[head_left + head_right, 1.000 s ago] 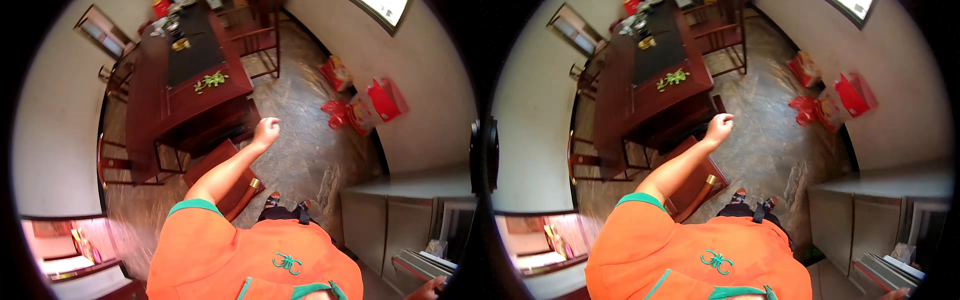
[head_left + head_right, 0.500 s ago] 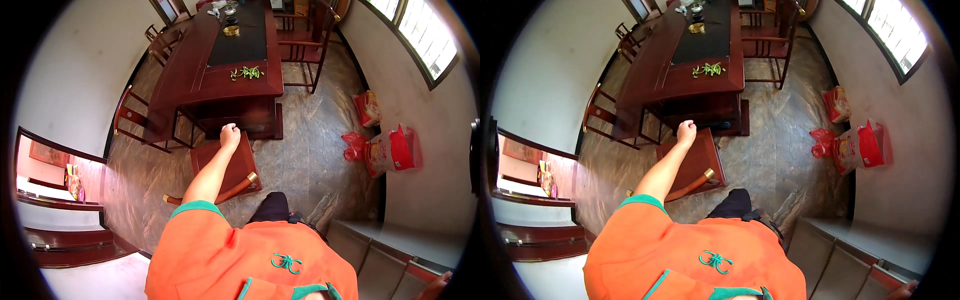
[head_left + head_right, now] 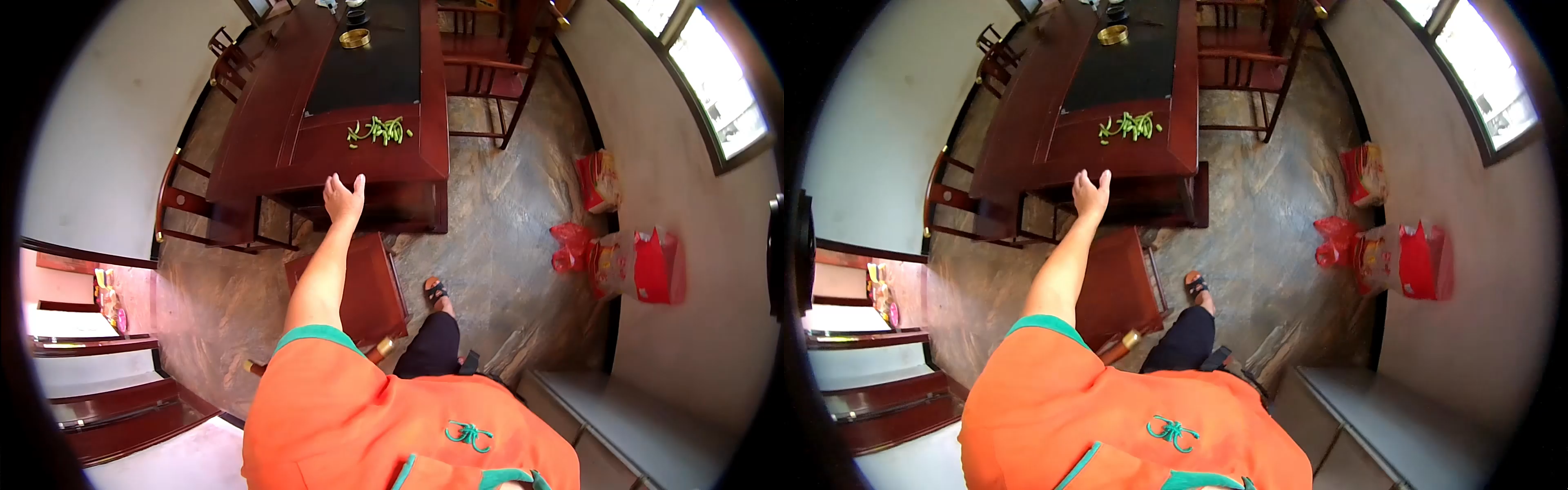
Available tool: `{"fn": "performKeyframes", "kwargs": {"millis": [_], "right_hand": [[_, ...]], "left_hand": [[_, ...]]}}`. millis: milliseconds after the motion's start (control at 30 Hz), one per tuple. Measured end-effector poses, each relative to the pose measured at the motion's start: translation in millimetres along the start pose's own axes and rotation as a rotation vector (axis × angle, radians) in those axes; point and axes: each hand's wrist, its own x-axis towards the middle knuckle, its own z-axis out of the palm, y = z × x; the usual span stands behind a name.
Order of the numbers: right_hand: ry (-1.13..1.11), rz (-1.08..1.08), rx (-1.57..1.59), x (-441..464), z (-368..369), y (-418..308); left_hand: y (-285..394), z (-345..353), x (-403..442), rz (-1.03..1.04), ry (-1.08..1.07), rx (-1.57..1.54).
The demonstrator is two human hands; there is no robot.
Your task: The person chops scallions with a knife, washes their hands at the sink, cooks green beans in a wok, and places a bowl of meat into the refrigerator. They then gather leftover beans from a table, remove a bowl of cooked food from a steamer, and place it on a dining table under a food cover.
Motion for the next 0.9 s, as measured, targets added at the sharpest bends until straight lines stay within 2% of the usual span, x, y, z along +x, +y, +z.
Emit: {"fn": "performKeyframes", "kwargs": {"millis": [67,133,167,200,267,333,400,500,567,667,800,900], "right_hand": [[0.107,-0.238,0.189,-5,9,-84],[-0.338,-0.284,0.727,-30,53,-184],[-0.635,-0.184,0.986,-21,17,-264],[-0.731,-0.106,1.202,-18,-24,-343],[-0.914,-0.34,1.448,-5,-91,-469],[-0.872,-0.656,1.674,-7,-132,-564],[-0.707,-0.839,1.879,-5,-178,-640],[-0.559,-0.847,2.168,7,-233,-734],[-0.538,-0.759,2.232,7,-258,-778],[-0.69,-0.588,2.315,6,-283,-805],[-0.698,-0.628,2.298,3,-297,-811],[-0.689,-0.655,2.308,1,-299,-818]], "left_hand": [[18,17,38,-0.034,0.008,0.077],[31,40,79,-0.103,0.019,0.093],[36,50,97,-0.152,0.014,0.087],[40,58,113,-0.2,0.014,0.082],[49,77,137,-0.262,-0.008,0.056],[68,88,146,-0.283,-0.022,0.07],[86,92,146,-0.208,-0.062,0.06],[112,100,138,-0.128,-0.107,0.142],[120,101,132,-0.091,-0.137,0.199],[121,104,129,-0.055,-0.169,0.244],[109,117,123,0.149,0.135,0.172],[103,117,128,0.15,0.08,0.158]]}}
